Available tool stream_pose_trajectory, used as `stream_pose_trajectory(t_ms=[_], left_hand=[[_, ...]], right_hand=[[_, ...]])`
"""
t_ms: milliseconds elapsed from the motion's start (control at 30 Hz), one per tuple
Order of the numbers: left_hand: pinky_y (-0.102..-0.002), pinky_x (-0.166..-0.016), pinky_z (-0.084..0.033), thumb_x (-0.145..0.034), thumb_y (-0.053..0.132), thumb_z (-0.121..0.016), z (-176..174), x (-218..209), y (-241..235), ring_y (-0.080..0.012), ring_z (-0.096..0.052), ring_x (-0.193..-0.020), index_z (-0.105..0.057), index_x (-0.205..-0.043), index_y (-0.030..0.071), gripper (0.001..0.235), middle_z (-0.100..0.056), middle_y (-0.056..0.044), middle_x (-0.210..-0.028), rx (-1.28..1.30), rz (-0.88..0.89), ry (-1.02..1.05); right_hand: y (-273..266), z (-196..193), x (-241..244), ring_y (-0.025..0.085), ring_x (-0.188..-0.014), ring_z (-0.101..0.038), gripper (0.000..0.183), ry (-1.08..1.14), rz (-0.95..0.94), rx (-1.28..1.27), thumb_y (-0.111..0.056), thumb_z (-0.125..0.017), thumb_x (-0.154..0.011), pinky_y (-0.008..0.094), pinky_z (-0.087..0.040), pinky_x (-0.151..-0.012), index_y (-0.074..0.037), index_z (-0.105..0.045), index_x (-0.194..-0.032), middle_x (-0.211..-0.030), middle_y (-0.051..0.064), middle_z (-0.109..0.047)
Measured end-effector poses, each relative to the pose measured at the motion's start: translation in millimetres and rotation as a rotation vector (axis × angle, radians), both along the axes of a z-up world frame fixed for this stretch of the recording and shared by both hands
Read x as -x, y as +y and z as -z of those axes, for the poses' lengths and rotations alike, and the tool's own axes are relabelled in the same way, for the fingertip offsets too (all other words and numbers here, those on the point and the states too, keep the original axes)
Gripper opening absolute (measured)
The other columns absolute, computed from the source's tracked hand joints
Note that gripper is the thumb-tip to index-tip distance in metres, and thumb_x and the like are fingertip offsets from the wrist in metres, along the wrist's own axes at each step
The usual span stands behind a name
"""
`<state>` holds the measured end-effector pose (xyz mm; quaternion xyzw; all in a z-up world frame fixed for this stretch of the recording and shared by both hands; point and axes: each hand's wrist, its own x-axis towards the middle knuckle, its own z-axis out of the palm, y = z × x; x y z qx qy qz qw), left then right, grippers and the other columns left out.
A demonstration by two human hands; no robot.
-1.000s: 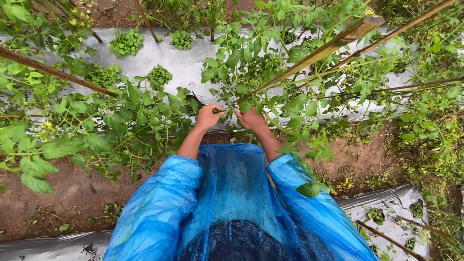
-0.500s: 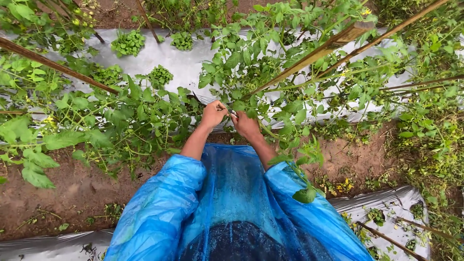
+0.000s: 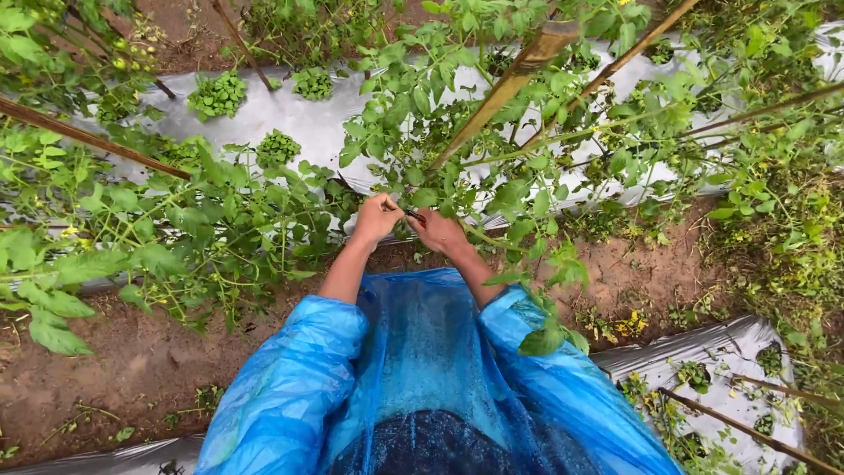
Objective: Pruning tomato plants in a field using hand shears to remove excess foliage or suckers.
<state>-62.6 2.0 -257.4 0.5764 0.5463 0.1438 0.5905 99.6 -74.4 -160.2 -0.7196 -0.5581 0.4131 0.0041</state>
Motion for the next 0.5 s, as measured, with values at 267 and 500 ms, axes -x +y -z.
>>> stream_pose_trajectory(t_ms=[267,500], left_hand=[[-0.044,-0.071,-0.055,-0.088,0.013,-0.073,-52,2,4,-0.0237,-0.069,-0.085,-0.067,-0.094,0.009,0.01,-0.073,-0.013,-0.087,-0.129,-0.222,-0.049],[-0.052,-0.091,-0.056,-0.103,0.018,-0.068,-63,42,8,-0.0371,-0.067,-0.115,-0.066,-0.13,0.008,0.028,-0.071,-0.021,-0.121,-0.301,-0.257,0.049]], right_hand=[[-11,-7,22,0.04,-0.103,-0.072,0.047,-0.015,-0.15,-0.085,-0.049,-0.044,-0.105,0.054,-0.057,-0.089,-0.011,-0.065,-0.123,-0.103,0.018,-0.074],[-28,21,25,0.04,-0.103,-0.069,0.043,0.267,-0.3,-0.572,-0.045,-0.051,-0.106,0.048,-0.055,-0.091,-0.005,-0.062,-0.118,-0.104,0.022,-0.069]])
